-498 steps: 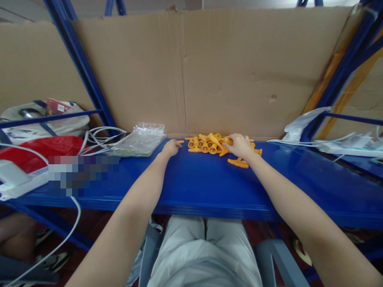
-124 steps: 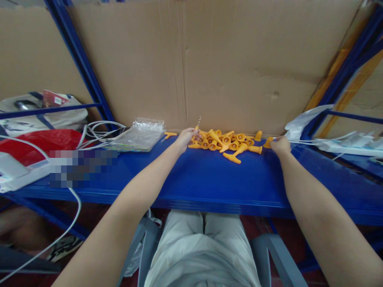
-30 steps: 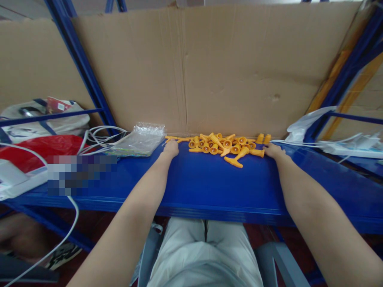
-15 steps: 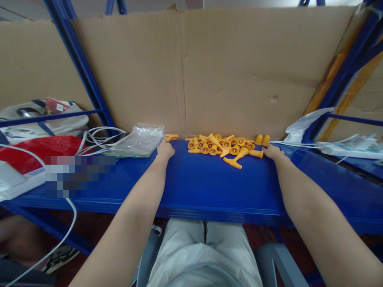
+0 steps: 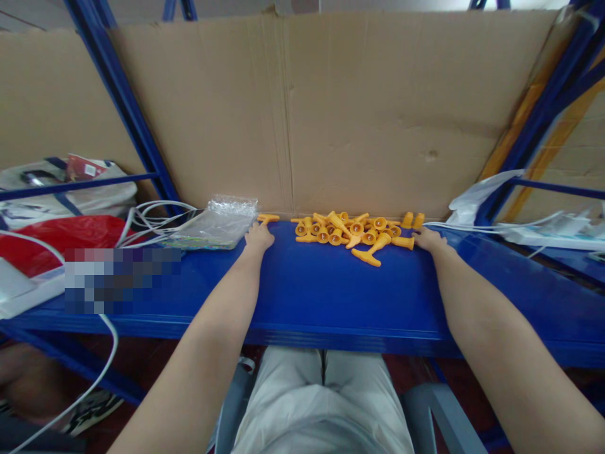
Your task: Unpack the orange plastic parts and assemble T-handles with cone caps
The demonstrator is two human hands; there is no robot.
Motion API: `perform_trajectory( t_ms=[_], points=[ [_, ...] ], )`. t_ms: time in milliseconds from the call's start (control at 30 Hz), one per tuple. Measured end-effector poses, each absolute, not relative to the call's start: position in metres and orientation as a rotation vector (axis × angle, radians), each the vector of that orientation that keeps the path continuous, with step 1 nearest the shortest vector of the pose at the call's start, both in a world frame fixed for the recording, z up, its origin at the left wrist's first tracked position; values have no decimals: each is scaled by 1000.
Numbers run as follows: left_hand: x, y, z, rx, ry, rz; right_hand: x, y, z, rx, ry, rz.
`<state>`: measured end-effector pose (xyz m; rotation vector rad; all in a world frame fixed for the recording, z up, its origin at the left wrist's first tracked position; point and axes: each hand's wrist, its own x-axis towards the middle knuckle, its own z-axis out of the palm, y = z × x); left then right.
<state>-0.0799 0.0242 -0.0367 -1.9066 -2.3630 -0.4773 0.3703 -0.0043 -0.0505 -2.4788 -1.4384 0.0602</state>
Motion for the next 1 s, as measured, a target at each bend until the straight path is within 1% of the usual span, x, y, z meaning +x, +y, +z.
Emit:
perform_trajectory(
  t_ms=[633, 1000],
  points=[
    [-82, 29, -37, -1968, -2401, -539, 374, -2, -52, -2454, -1432, 68],
    [-78, 24, -33, -1927, -2278, -534, 368, -11, -43, -2365, -1342, -48]
  ],
)
